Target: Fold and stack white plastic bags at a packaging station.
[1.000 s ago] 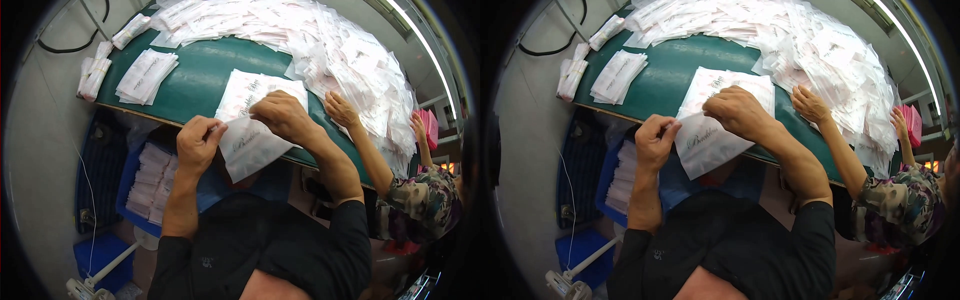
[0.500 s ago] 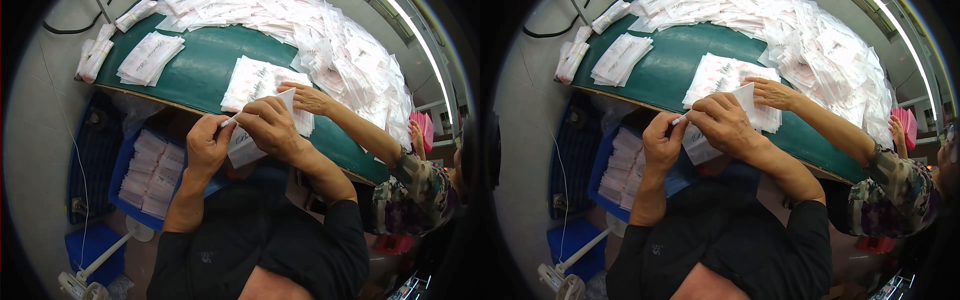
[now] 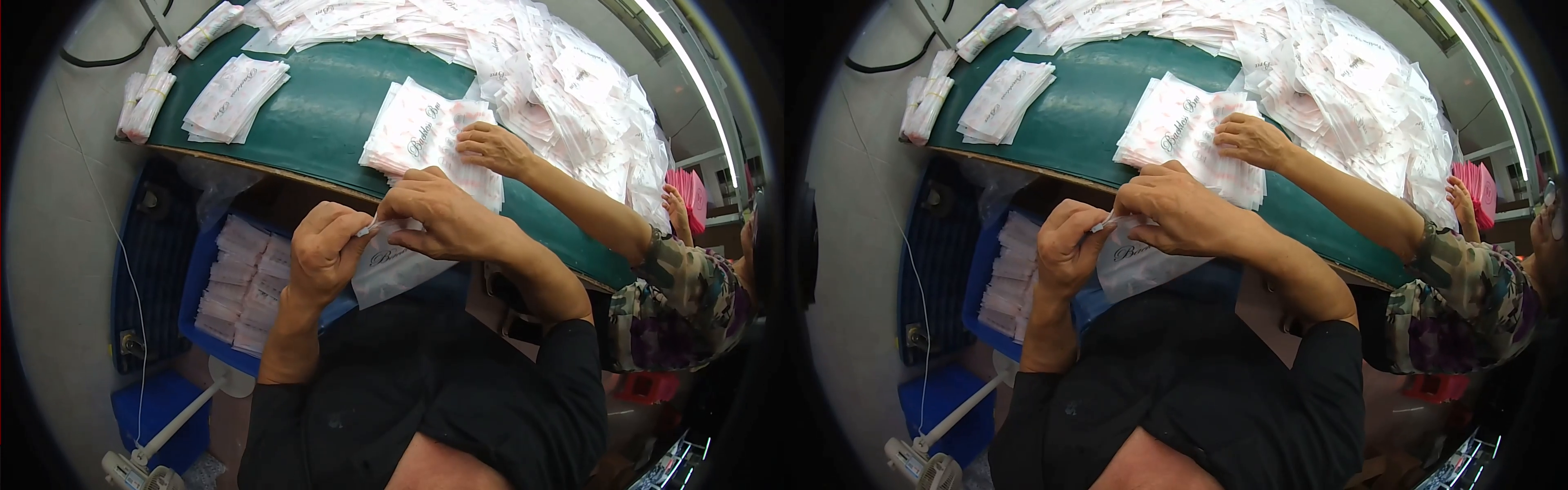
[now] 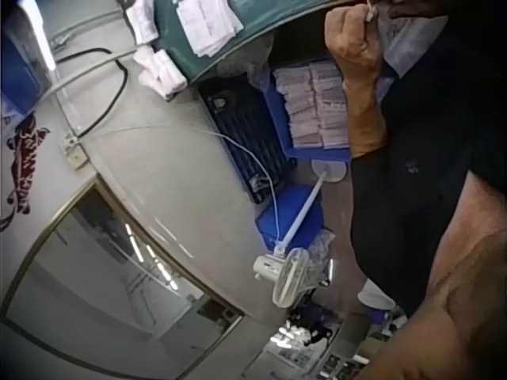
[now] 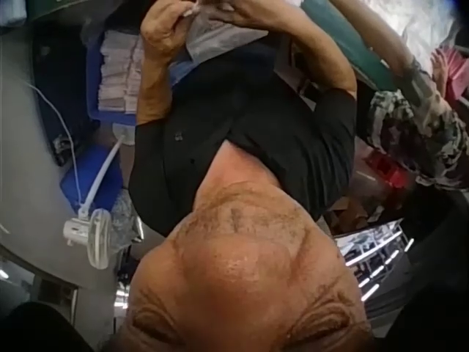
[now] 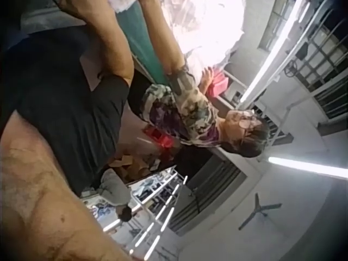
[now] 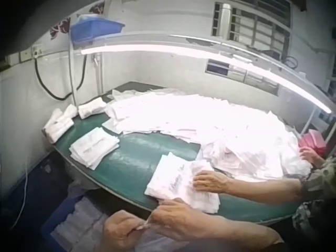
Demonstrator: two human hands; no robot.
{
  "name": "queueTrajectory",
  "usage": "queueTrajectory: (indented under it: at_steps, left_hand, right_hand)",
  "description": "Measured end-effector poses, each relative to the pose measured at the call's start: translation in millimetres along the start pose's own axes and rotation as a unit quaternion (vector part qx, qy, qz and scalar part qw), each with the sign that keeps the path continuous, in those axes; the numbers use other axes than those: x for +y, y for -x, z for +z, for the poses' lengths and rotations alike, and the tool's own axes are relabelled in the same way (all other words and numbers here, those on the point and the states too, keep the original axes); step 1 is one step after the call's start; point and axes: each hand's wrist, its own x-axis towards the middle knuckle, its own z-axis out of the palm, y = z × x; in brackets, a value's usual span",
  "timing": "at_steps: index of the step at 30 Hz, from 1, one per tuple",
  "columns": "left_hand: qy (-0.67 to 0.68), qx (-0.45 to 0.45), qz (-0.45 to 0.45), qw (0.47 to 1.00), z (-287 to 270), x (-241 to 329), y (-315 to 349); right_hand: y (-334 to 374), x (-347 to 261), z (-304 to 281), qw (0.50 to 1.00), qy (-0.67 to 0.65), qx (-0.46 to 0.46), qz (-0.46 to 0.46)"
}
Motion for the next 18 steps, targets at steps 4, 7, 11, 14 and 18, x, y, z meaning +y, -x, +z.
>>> queueTrajectory:
  at_steps: [4, 7, 11, 14, 18]
  left_hand:
    - [0.011, -0.007, -0.012, 1.000, 7, 3, 2]
    - [0.010, -0.004, -0.014, 1.000, 11, -1, 2]
    - [0.010, -0.010, -0.019, 1.000, 15, 4, -2]
    - [0.007, -0.018, -0.050, 0.999, 17, -4, 4]
    - [0.025, -0.067, 0.051, 0.996, 25, 4, -14]
  right_hand:
    - [8, 2, -3, 0.998, 0.064, 0.019, -0.021]
    - [13, 1, -2, 0.999, 0.018, 0.039, -0.007]
    - [30, 25, 12, 0.996, 0.077, -0.030, 0.022]
    - [41, 31, 9, 0.979, 0.107, -0.136, 0.107]
    - [30, 30, 32, 0.978, -0.029, -0.188, 0.086]
